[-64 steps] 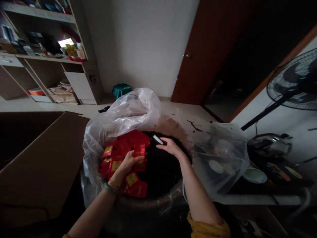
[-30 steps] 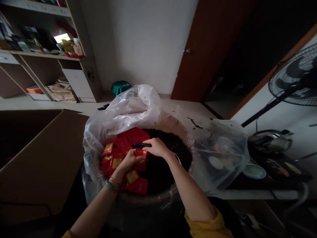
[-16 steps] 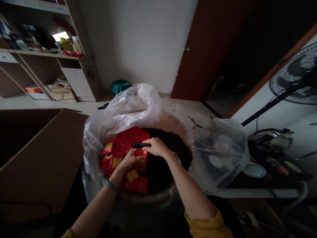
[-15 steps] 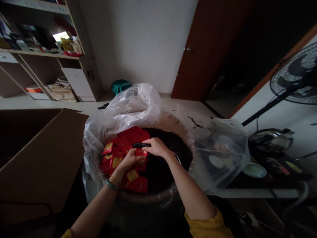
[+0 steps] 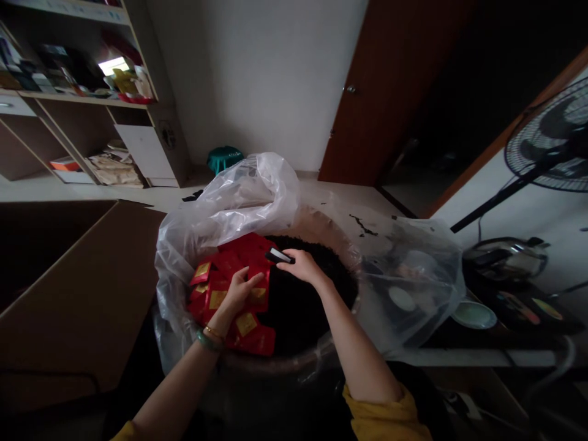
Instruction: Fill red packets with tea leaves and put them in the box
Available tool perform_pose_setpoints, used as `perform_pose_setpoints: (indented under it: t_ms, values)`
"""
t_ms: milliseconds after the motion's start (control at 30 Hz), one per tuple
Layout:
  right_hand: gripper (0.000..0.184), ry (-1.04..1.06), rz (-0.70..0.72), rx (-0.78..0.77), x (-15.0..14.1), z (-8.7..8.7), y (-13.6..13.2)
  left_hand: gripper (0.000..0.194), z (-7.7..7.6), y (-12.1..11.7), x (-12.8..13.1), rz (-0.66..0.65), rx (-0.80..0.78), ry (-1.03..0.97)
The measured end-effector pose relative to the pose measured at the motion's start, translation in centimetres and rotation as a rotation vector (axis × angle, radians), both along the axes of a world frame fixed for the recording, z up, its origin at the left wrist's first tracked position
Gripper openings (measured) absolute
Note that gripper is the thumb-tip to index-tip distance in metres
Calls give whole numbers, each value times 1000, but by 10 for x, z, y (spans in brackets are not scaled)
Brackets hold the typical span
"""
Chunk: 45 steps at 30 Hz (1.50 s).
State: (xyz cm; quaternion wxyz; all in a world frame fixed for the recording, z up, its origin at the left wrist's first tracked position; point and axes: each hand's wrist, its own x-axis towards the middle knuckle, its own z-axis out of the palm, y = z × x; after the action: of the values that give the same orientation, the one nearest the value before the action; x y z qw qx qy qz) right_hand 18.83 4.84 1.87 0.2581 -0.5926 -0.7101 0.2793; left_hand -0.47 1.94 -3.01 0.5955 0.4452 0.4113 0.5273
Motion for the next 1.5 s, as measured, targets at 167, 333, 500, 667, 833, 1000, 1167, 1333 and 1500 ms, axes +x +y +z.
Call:
perform_pose_setpoints:
  t_ms: [167,333,500,667,833,1000,1167,1333,1500]
  values:
    - [40,-309,-96,-75,19,-23,3,38,2,-1,0,98,-7,-29]
    - [31,-101,-103,111,-7,-22,-9,46,-1,1,2,163,-51,-59]
    - [19,132,2,180,-51,-13,-22,46,-1,1,2,163,-30,-33]
    - [21,132,0,117,-53,-15,-22,29,5,0,-2,239,144,108]
    - [35,102,-82,-24,-36,-27,-2,21,1,-1,-4,362,190,209]
    - [41,-130,-277,58,-33,-41,30,20,-7,2,-7,513,231,286]
    - [36,-204,-303,38,-40,-48,44,20,-13,6,-12,635,302,338]
    - [18,-174,-315,75,-39,-50,43,32,-9,9,-20,761,315,390]
    - [38,-201,-234,130,-42,-52,42,45,15,11,-47,920,261,557]
